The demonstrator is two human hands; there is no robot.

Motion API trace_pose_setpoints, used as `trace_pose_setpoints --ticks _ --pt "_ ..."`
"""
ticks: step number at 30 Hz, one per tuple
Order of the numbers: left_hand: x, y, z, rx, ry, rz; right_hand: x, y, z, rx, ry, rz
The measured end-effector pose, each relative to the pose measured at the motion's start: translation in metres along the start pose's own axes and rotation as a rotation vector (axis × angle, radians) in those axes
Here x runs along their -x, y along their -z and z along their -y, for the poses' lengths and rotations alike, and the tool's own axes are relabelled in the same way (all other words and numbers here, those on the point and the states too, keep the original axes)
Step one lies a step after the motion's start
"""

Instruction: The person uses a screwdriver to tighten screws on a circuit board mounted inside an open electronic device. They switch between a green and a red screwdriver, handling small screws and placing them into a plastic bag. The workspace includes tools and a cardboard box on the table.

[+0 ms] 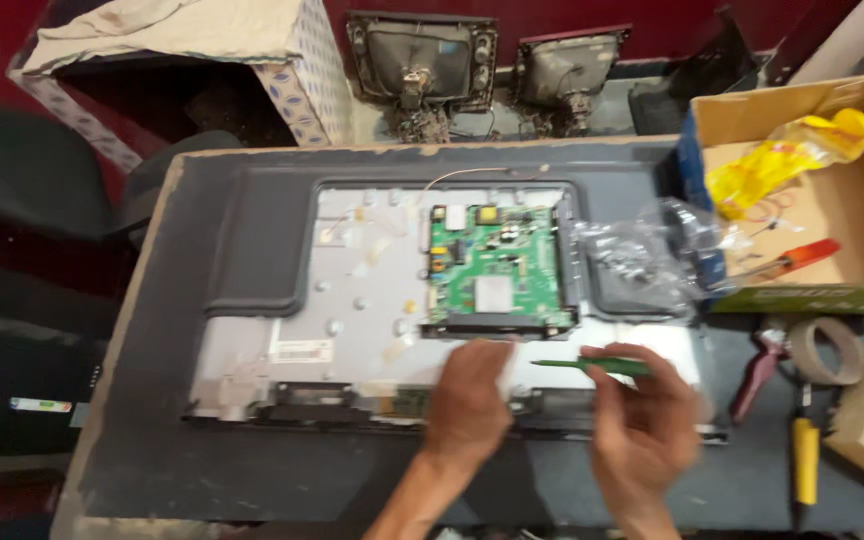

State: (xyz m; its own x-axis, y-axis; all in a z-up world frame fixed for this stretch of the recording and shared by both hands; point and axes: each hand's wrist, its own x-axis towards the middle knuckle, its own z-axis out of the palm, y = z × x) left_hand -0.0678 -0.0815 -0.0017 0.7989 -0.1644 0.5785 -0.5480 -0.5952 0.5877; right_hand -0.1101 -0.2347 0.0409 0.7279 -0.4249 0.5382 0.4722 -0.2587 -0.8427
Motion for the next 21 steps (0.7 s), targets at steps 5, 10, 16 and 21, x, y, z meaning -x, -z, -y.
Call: trace_pose_setpoints --ticks 5,10,16,21 --pt "0.008 0.064 0.071 -0.005 0.197 0.019 0.022 -0.08 -0.022 0.091 0.187 0.21" --pt "-0.002 0.065 0.083 0.067 0.176 0.087 0.031 -0.106 -0.033 0.182 0.189 0.218" --pt "-0.014 0.062 0.093 0.083 0.187 0.058 0.026 -0.114 -0.035 0.257 0.209 0.226" --pt "-0.02 0.06 0.095 0.1 0.221 0.035 0.023 -0.117 -0.035 0.267 0.201 0.248"
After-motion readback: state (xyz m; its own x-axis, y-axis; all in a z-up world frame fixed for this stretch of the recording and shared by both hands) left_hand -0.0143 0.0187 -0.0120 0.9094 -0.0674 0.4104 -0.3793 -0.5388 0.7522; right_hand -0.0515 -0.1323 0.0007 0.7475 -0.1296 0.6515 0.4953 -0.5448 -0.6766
